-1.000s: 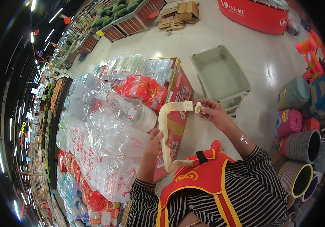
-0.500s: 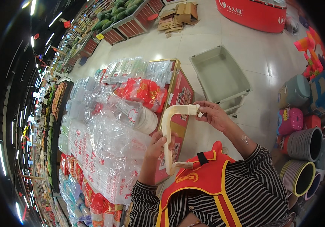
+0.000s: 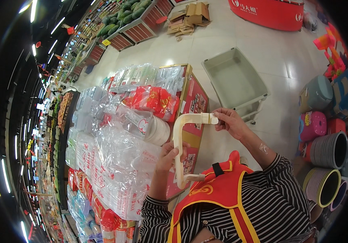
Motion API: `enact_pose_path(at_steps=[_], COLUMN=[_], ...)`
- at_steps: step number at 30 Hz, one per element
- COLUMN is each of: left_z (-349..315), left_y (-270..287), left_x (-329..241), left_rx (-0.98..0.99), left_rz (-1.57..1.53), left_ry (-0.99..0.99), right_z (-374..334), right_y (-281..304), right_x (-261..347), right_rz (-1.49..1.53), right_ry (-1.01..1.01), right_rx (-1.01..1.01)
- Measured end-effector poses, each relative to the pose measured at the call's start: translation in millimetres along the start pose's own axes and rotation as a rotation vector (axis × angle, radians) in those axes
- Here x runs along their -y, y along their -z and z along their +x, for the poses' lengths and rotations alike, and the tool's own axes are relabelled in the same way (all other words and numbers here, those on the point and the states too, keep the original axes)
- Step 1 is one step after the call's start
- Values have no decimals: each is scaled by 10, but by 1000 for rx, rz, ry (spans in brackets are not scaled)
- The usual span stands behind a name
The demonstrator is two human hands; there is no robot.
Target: The person assembles a small plastic utility cart by attaching a handle and wheels to a rectangular bin. They then place a grey bucket inside the cart and move it through the store aisle.
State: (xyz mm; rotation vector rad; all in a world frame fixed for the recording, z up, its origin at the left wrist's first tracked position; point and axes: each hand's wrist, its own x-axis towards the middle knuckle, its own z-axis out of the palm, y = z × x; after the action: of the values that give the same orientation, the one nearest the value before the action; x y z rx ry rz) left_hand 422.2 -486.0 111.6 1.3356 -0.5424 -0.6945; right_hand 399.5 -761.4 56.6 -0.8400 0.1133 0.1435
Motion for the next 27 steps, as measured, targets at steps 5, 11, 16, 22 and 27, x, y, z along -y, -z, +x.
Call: enact_pose_path(at_steps=[5,11,16,22,27], left_z=[13,-14,-89,-111,-25], left_y=[-61,-49,-176,-217,-219], left_x=[-45,-31,-94,70,194], left_rx=[-20,52,98,103,157], left_rz=[3,4,-3,-272,-509], left_ry=[35,85,140,8,-165], right_z=[-25,-1,8,19,35], right_y=[-3,-31,-23,-70,-75], right_x=[9,-4,-50,-101,-123], right_rz=[-31,-74,-68,-63,-1], right_ry=[23,27,-7,-28,-43], right_rx=[-32,-45,-41,34,118])
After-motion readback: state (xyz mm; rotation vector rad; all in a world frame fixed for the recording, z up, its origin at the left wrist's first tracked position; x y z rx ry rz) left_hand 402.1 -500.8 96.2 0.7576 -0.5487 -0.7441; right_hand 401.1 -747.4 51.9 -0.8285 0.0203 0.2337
